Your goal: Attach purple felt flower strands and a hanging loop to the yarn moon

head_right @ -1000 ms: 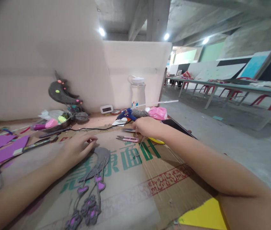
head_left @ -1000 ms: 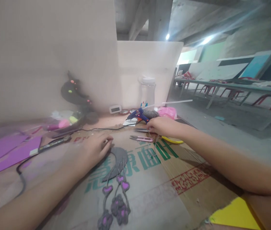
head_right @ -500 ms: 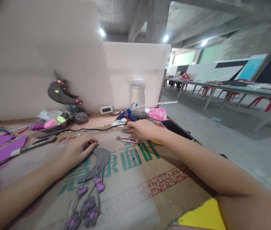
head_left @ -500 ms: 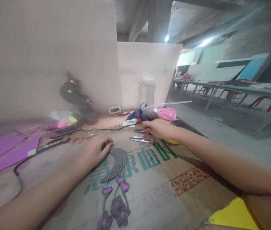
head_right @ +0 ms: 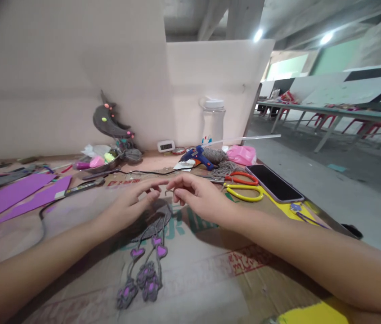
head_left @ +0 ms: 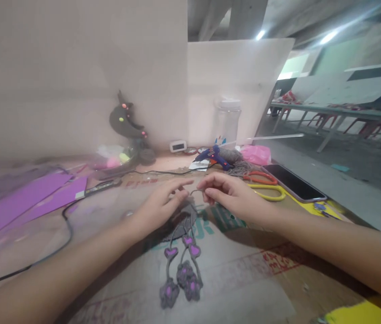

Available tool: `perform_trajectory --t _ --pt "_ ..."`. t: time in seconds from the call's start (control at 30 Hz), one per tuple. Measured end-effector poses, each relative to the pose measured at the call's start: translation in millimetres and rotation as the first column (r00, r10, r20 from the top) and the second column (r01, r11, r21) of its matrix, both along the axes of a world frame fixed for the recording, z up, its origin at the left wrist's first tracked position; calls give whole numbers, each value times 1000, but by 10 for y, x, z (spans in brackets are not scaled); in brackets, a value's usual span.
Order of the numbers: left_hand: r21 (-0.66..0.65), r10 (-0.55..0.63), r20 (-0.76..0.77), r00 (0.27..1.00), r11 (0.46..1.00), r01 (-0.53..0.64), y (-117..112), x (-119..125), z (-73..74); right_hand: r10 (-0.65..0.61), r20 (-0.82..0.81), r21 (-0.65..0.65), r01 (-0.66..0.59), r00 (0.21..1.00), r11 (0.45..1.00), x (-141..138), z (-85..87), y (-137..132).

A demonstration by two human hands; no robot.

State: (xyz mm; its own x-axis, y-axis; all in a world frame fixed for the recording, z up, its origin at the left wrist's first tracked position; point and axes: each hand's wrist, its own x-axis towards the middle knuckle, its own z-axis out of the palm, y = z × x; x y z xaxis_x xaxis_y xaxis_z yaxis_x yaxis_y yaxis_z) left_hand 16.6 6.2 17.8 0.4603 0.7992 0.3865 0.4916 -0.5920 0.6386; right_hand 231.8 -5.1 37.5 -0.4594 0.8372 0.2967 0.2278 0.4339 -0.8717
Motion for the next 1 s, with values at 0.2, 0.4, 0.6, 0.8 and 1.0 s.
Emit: perform_trajectory --t 0.2,0.4,0.6,0.8,1.0 --pt "-156 8 11 1000 988 -7 -133 103 63 -51 24 53 49 998 997 10 -89 52" --pt "-290 119 146 982 954 -73 -111 115 -9 -61 244 35 54 968 998 -23 -211 87" --pt "-318 113 165 980 946 -56 -149 164 -43 -89 89 -128 100 992 987 -78 -188 15" --pt "-263 94 144 985 963 -53 -215 192 -27 -102 -188 -340 33 977 940 -169 -248 -28" --pt "-165 88 91 992 984 -72 -149 142 31 -140 -157 -354 76 978 932 -168 -264 -9"
